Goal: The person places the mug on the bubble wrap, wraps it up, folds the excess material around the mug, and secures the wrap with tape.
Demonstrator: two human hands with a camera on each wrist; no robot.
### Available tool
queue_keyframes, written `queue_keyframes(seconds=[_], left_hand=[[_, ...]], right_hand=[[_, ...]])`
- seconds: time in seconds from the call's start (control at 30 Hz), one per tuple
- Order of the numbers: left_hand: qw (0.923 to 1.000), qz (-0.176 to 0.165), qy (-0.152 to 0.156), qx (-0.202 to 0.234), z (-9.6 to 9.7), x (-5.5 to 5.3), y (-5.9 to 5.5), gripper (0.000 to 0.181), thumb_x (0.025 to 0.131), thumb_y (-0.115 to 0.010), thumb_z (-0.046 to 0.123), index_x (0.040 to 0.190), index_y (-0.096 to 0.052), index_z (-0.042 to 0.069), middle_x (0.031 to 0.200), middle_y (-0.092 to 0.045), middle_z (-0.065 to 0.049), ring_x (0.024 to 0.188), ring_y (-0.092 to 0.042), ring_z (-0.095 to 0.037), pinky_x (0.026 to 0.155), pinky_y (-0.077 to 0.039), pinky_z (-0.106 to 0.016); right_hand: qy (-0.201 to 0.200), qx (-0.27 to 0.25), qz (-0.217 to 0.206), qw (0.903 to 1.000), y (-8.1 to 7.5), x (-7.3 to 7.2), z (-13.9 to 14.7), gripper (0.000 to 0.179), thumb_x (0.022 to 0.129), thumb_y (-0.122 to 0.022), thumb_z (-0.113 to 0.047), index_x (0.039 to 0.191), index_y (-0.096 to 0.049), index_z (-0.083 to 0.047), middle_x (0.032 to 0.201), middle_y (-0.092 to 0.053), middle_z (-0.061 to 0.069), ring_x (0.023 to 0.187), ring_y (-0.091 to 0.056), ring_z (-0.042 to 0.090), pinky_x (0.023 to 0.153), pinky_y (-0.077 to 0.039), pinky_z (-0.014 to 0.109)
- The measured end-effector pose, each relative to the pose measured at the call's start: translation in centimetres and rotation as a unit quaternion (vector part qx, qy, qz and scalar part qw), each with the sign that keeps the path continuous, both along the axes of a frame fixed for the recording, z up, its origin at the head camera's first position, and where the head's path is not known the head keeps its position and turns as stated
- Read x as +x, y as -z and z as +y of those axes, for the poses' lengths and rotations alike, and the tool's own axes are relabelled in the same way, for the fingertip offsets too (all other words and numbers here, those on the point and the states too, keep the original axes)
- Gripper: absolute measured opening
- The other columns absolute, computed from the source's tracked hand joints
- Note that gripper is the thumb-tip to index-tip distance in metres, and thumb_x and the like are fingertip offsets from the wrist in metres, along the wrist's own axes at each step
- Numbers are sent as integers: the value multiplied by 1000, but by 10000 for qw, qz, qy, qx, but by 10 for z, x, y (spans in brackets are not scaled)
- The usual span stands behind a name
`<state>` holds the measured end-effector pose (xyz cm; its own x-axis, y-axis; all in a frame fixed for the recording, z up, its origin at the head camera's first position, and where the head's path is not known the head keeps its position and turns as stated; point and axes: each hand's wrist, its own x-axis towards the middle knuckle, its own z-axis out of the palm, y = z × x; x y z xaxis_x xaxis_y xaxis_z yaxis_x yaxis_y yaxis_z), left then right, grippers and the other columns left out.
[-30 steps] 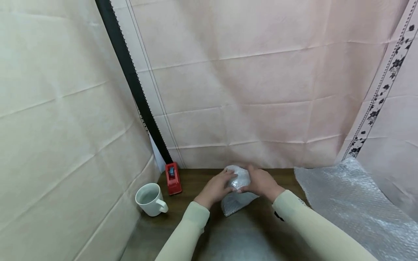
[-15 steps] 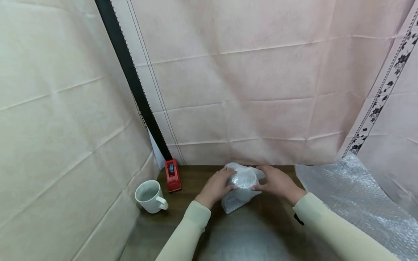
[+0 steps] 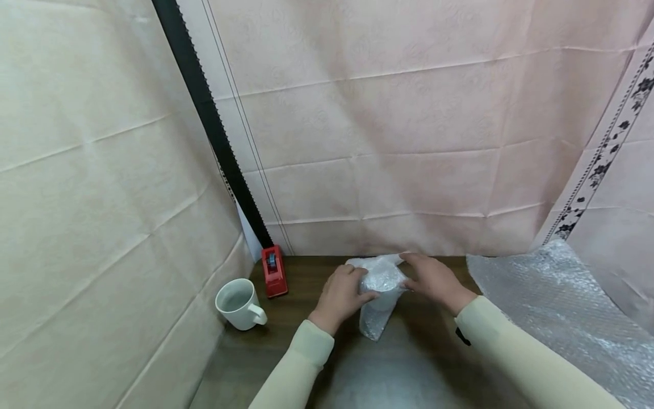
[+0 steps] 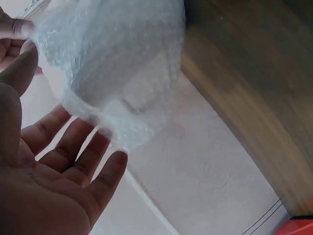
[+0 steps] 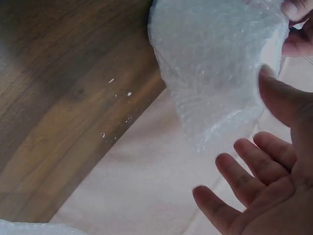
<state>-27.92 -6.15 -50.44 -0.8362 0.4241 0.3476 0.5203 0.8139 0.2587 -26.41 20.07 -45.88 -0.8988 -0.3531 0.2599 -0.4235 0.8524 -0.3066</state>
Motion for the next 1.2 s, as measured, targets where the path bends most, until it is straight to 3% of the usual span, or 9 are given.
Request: queue_keyframes(seconds=[0.1,0.2,0.4,0.57,0.7,0.83,0.93,1.07,1.2], left_hand=[[10000,85,-41,14,-2,-5,-4,59,100,-87,53,142,-77,12,133,-78,-7,123,-72,-24,108,-63,-43],[9999,-6,96,92,-4,-14,-9,64,101,-85,51,152,-71,14,156,-70,-9,146,-66,-29,122,-57,-48],[9942,-965,475,-29,-8,-23,-12,84,99,-87,51,168,-56,13,181,-48,-8,171,-42,-35,138,-41,-52],[9932,-1120,305,88,-9,-19,-7,92,96,-89,55,169,-54,12,180,-48,-13,171,-43,-37,139,-39,-56],[9909,-1256,-124,477,-12,-18,-2,106,92,-91,62,173,-45,10,184,-39,-20,171,-38,-45,137,-38,-62],[9705,-2013,-322,1287,-22,-16,6,123,90,-95,57,179,-27,4,184,-36,-23,169,-43,-43,136,-42,-61],[9513,-2498,-238,1789,-25,-15,14,126,91,-96,49,180,-19,4,179,-46,-23,162,-53,-41,132,-47,-60],[9334,-2820,-150,2215,-24,-13,25,122,95,-93,46,181,-14,10,171,-57,-21,150,-66,-37,125,-54,-59],[9182,-2928,-60,2667,-22,-10,31,115,99,-91,41,181,-15,14,168,-61,-22,144,-72,-34,121,-57,-56]], right_hand=[[11,-29,310,9995,2,3,0,65,91,-95,-15,148,-68,2,147,-74,27,133,-73,49,109,-61,66],[-49,-4,550,9985,6,6,-2,60,93,-94,-14,146,-69,-1,145,-76,24,130,-75,47,105,-62,65],[79,98,702,9975,5,6,-9,51,96,-91,-16,140,-71,-2,137,-78,20,120,-77,43,99,-65,62],[565,-188,-63,9982,4,14,-9,26,101,-84,-19,115,-69,-2,94,-74,9,74,-68,21,66,-59,44],[727,-535,-956,9913,10,19,-3,35,102,-83,-28,111,-66,2,83,-72,6,67,-63,17,61,-53,39],[675,-1117,-1875,9736,24,13,4,78,103,-83,-43,148,-56,13,123,-80,25,106,-79,35,88,-66,52],[620,-1788,-2547,9483,40,7,6,89,106,-79,-49,163,-44,11,151,-67,33,134,-71,47,103,-65,59],[583,-2495,-2970,9199,59,2,2,86,109,-76,-47,166,-42,8,159,-60,34,140,-67,47,102,-67,53],[586,-2766,-2886,9148,66,0,-9,78,109,-78,-41,164,-47,5,155,-65,30,133,-71,38,96,-68,47]])
